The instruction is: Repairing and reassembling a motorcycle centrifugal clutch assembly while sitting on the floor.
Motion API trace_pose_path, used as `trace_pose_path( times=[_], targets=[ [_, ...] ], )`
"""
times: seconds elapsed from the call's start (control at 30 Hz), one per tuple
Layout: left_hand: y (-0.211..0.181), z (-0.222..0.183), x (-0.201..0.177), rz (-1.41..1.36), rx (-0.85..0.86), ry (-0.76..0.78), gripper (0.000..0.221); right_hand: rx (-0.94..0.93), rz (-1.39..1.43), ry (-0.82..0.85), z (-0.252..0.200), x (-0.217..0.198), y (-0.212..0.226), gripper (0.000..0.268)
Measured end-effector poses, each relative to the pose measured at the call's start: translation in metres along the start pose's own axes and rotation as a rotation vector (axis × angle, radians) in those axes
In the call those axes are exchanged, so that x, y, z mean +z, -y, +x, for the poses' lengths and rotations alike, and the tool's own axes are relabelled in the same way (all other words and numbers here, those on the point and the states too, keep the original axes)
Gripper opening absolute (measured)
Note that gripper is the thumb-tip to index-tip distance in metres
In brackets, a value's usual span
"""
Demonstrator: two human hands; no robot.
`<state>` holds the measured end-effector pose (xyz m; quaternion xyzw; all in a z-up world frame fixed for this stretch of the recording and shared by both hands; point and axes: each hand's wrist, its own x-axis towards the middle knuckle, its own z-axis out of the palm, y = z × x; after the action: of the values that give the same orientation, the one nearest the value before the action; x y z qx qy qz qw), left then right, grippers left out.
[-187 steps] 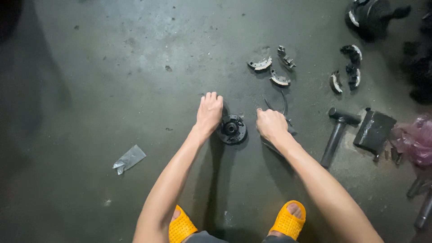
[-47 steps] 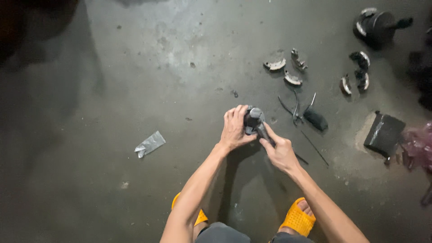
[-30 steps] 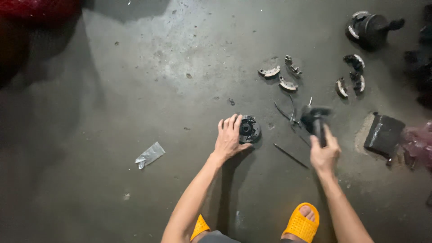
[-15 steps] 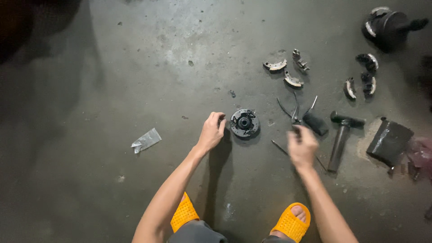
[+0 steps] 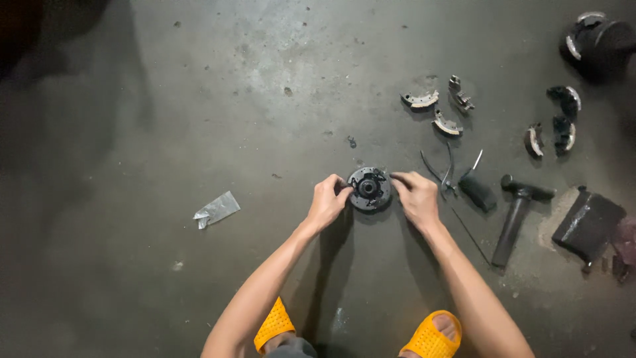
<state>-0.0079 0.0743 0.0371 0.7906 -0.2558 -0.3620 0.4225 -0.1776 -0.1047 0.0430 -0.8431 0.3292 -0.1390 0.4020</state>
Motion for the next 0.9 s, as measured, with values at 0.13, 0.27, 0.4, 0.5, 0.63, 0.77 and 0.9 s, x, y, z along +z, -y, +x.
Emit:
trace_pose_path(
  times=[0.13, 0.27, 0.4, 0.5, 0.63, 0.77, 0.9],
  targets=[
    [0.011, 0.007, -0.001, -0.012, -0.051, 0.015, 0.014, -0.194, -0.164, 0.121, 0.049, 0.017, 0.001, 0.009],
    [0.024, 0.033, -0.010, -0.041, -0.026, 0.033, 0.011, -0.190, -0.204, 0.315, 0.084, 0.023, -0.012, 0.010],
    [0.002, 0.072, -0.034, 0.098, 0.203, -0.033, 0.012, -0.203, -0.221, 0.254, 0.115, 0.015, 0.000, 0.008],
    [0.005, 0.100, -0.023, 0.268, 0.308, -0.016, 0.015, -0.299, -0.344, 0.240, 0.128, 0.047, 0.016, 0.005],
    [0.000, 0.104, -0.013, 0.286, 0.277, -0.019, 0.018, -0.300, -0.423, 0.239, 0.134, 0.066, 0.013, 0.006],
    [0.009, 0.078, -0.024, 0.260, 0.310, -0.050, 0.019, -0.113, -0.188, 0.142, 0.105, -0.003, 0.041, 0.010],
    [0.009, 0.039, -0.037, 0.399, 0.518, -0.137, 0.026, 0.185, -0.226, -0.272, 0.029, -0.095, -0.027, 0.021]
  ],
)
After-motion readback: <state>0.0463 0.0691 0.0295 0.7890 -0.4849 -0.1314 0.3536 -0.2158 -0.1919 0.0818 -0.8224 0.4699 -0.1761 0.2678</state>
